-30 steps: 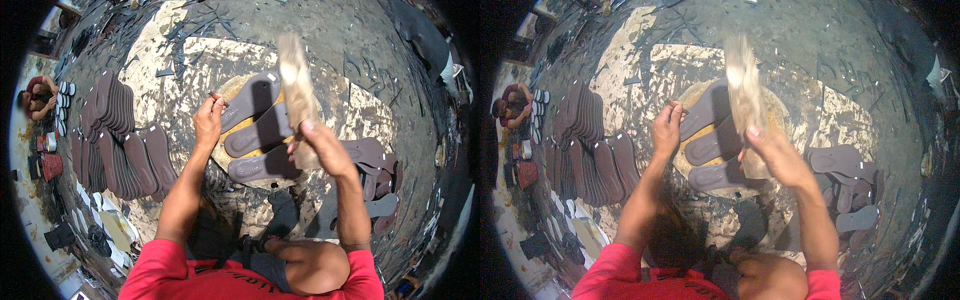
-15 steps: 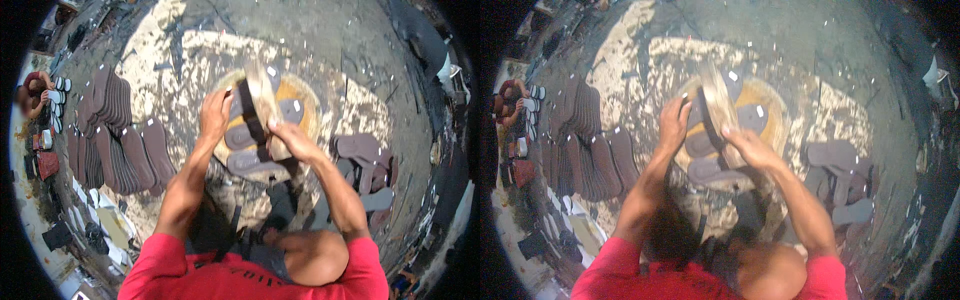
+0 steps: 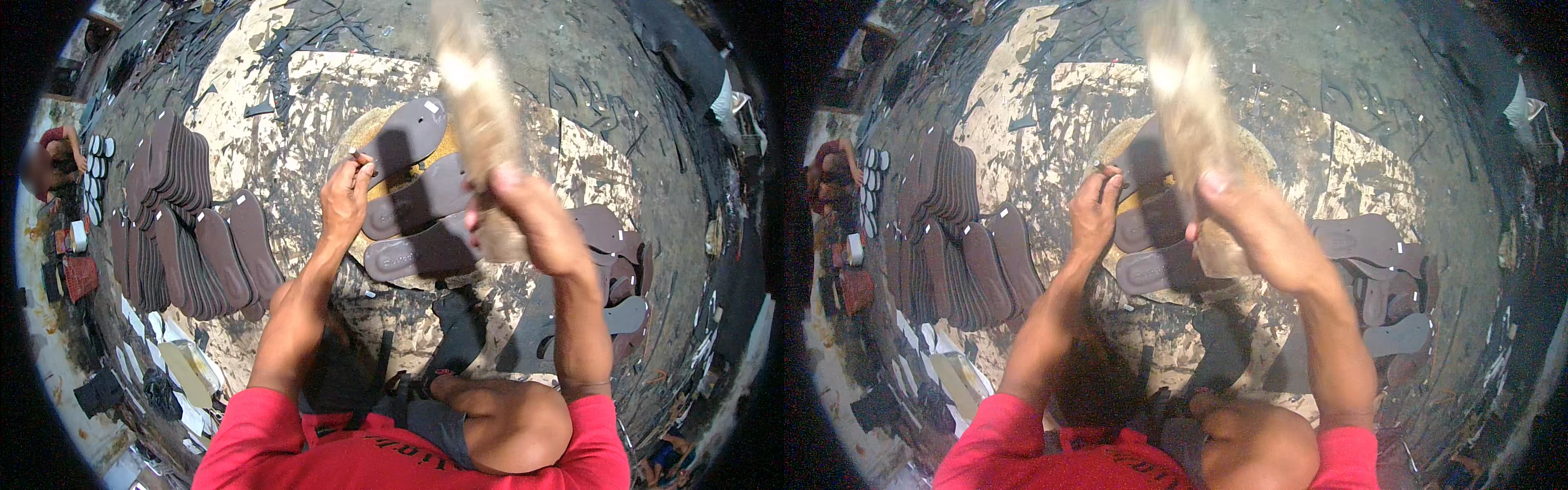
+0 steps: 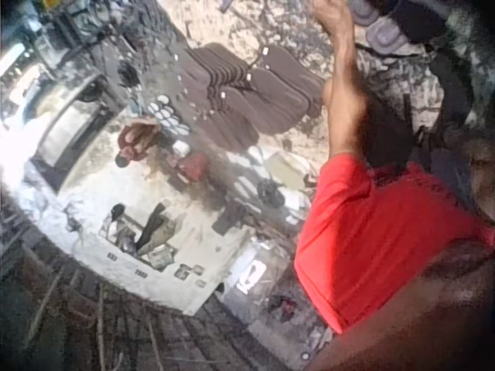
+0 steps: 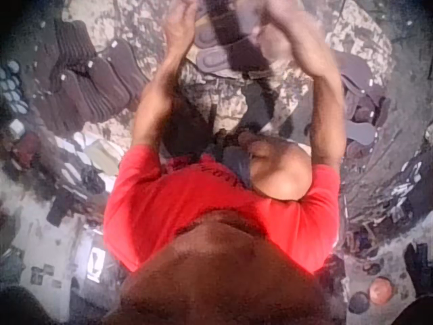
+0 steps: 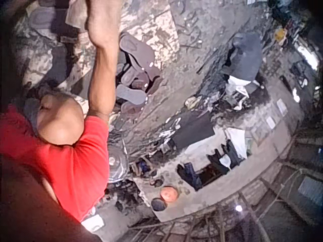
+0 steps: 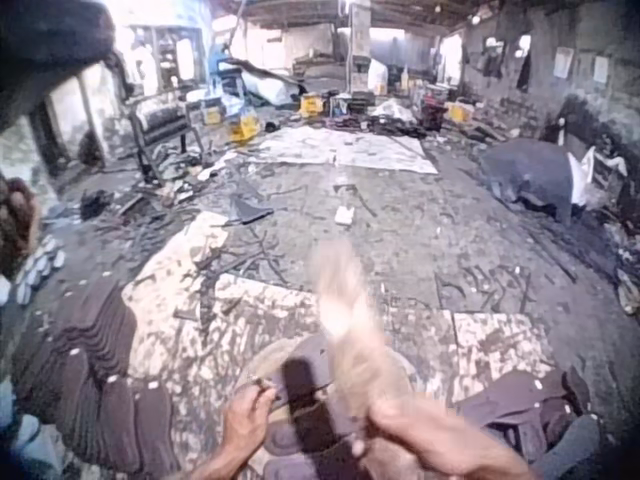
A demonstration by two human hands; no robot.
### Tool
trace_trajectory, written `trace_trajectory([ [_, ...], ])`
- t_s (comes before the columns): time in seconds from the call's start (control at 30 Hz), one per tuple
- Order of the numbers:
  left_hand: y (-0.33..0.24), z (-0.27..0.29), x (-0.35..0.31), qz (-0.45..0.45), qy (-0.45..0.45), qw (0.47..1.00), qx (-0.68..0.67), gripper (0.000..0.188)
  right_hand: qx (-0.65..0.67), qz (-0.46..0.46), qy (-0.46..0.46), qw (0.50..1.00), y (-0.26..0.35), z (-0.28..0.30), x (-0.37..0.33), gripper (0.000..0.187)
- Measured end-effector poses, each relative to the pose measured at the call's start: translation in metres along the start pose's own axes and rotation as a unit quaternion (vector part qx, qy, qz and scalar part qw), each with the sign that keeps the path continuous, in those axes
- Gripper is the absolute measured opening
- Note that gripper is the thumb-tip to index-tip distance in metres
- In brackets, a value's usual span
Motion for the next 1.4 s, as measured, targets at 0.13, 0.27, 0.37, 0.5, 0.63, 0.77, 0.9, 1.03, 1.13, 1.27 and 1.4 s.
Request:
trace_trajectory([
  [0.13,0.000,-0.002,-0.002,-0.055,-0.006,0.997,0.047,0.014,0.171,0.292,-0.149,0.929,0.088,-0.002,-0.039,0.042],
  [0.27,-0.003,-0.005,-0.010,-0.152,-0.001,0.984,0.089,0.014,-0.254,0.101,-0.040,0.961,-0.044,-0.045,0.030,0.058],
  [0.37,-0.013,-0.006,-0.009,-0.190,-0.006,0.968,0.163,0.020,-0.189,-0.024,0.074,0.979,-0.142,-0.031,0.053,0.074],
  [0.5,-0.009,0.004,0.002,-0.003,-0.030,1.000,-0.005,0.019,-0.129,-0.082,0.060,0.986,-0.166,-0.011,0.042,0.075],
  [0.63,-0.002,0.006,-0.011,0.128,-0.095,0.970,-0.186,0.029,-0.026,-0.177,0.052,0.983,-0.172,-0.024,0.018,0.083],
  [0.77,0.006,-0.025,-0.036,0.148,0.033,0.979,-0.138,0.026,0.046,-0.082,0.010,0.996,-0.164,-0.015,0.008,0.056],
  [0.9,0.013,-0.029,-0.042,0.117,0.020,0.986,-0.118,0.023,0.048,-0.096,0.042,0.993,-0.097,0.002,-0.027,0.057],
  [1.03,0.005,-0.026,-0.039,0.060,0.020,0.996,-0.069,0.020,-0.096,0.031,-0.160,0.982,0.036,0.022,-0.068,0.075],
  [1.13,-0.011,-0.022,-0.043,-0.053,0.012,0.999,0.003,0.017,0.024,0.353,-0.246,0.902,0.081,0.005,-0.095,0.076],
  [1.27,-0.021,-0.025,-0.054,-0.177,0.006,0.980,0.086,0.018,-0.403,0.006,-0.064,0.913,-0.083,-0.034,-0.024,0.065],
  [1.4,-0.026,-0.034,-0.048,-0.153,0.064,0.983,0.082,0.020,-0.006,-0.152,0.052,0.987,-0.199,-0.018,-0.026,0.076],
])
Point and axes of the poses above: each hand's wrist, its own x-axis towards the middle knuckle, its own z-axis out of the back of the hand, y = z × x, the point moved 8 cm from there along x, towards the middle knuckle, and after that the axes turned 2 degrees about -x, right-handed, at the moved point
